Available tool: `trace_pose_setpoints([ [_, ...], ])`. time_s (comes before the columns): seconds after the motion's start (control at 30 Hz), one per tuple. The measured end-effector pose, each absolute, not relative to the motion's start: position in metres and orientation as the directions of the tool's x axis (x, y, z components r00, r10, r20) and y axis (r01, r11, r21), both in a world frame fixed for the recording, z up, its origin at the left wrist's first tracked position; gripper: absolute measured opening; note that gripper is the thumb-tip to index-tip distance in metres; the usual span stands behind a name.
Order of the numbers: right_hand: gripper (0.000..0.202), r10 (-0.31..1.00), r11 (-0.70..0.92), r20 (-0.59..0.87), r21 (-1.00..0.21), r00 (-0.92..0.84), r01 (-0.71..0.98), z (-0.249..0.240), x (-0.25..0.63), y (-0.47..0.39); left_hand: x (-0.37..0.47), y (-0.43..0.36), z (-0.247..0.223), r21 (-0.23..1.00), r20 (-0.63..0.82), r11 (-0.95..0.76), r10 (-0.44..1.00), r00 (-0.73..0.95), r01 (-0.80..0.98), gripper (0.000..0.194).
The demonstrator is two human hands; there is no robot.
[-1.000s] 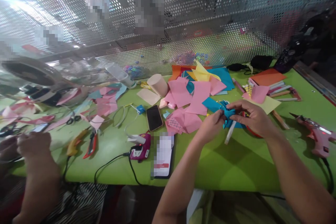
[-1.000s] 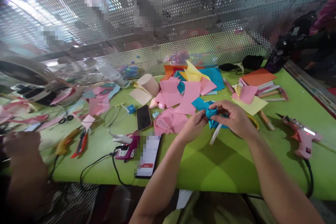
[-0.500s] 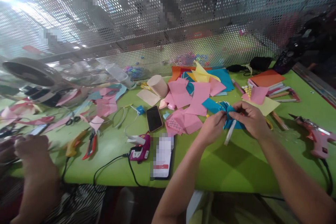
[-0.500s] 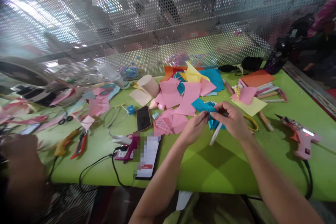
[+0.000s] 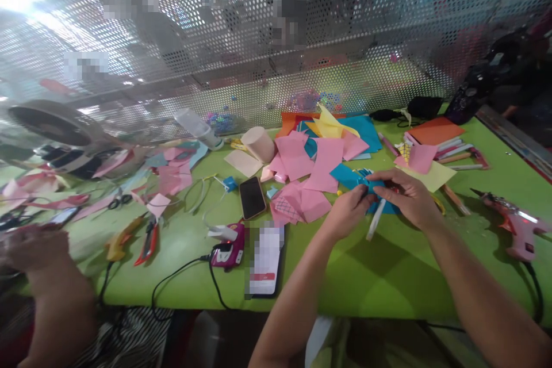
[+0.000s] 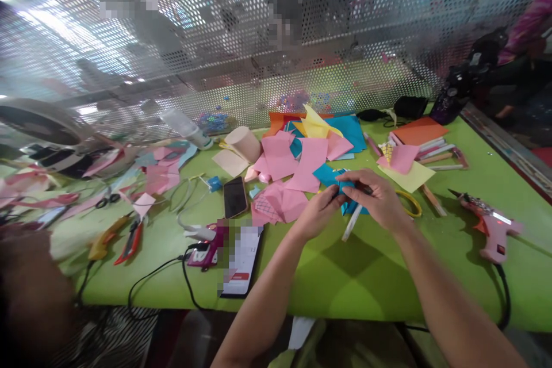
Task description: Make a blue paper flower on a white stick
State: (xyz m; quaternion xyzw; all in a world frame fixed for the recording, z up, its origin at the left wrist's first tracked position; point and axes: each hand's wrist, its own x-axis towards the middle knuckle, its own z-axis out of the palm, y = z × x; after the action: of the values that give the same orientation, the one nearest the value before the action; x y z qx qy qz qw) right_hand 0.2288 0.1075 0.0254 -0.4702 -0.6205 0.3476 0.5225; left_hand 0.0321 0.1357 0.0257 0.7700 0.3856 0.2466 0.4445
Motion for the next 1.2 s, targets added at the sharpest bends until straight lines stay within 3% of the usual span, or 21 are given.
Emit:
trace_pose_setpoints([
  [0.23, 0.027, 0.912, 0.406, 0.392, -0.833, -0.118, 0.375, 0.03, 0.239, 0.11, 0.02, 0.14, 0.033, 0.868, 0.048, -0.333, 0.794, 0.605, 0.368, 0.027],
  [0.37, 0.027, 0.922, 0.378, 0.381, -0.837, -0.075, 0.396, 0.027, 0.236, 0.111, 0.024, 0.139, 0.031, 0.766, 0.107, -0.434, 0.814, 0.571, 0.475, 0.022],
  [0.57, 0.033, 0.944, 0.319, 0.329, -0.9, -0.017, 0.298, 0.028, 0.233, 0.111, 0.034, 0.138, 0.02, 0.581, 0.245, -0.566, 0.807, 0.538, 0.585, 0.005],
  [0.83, 0.034, 0.929, 0.352, 0.37, -0.869, -0.017, 0.348, 0.029, 0.237, 0.111, 0.034, 0.135, 0.025, 0.48, 0.31, -0.618, 0.783, 0.539, 0.623, 0.013],
  [0.93, 0.029, 0.915, 0.381, 0.402, -0.848, -0.022, 0.368, 0.029, 0.238, 0.111, 0.033, 0.135, 0.027, 0.523, 0.298, -0.6, 0.794, 0.53, 0.605, 0.014],
  [1.03, 0.029, 0.924, 0.365, 0.381, -0.845, -0.037, 0.39, 0.03, 0.239, 0.11, 0.028, 0.137, 0.028, 0.693, 0.236, -0.519, 0.819, 0.522, 0.501, 0.019],
  [1.13, 0.027, 0.918, 0.383, 0.39, -0.821, -0.074, 0.423, 0.032, 0.24, 0.109, 0.018, 0.142, 0.027, 0.918, 0.122, -0.309, 0.816, 0.566, 0.248, 0.04],
  [1.2, 0.023, 0.91, 0.408, 0.395, -0.803, -0.123, 0.435, 0.033, 0.241, 0.109, 0.012, 0.146, 0.026, 0.981, 0.051, -0.153, 0.797, 0.601, 0.12, 0.054],
])
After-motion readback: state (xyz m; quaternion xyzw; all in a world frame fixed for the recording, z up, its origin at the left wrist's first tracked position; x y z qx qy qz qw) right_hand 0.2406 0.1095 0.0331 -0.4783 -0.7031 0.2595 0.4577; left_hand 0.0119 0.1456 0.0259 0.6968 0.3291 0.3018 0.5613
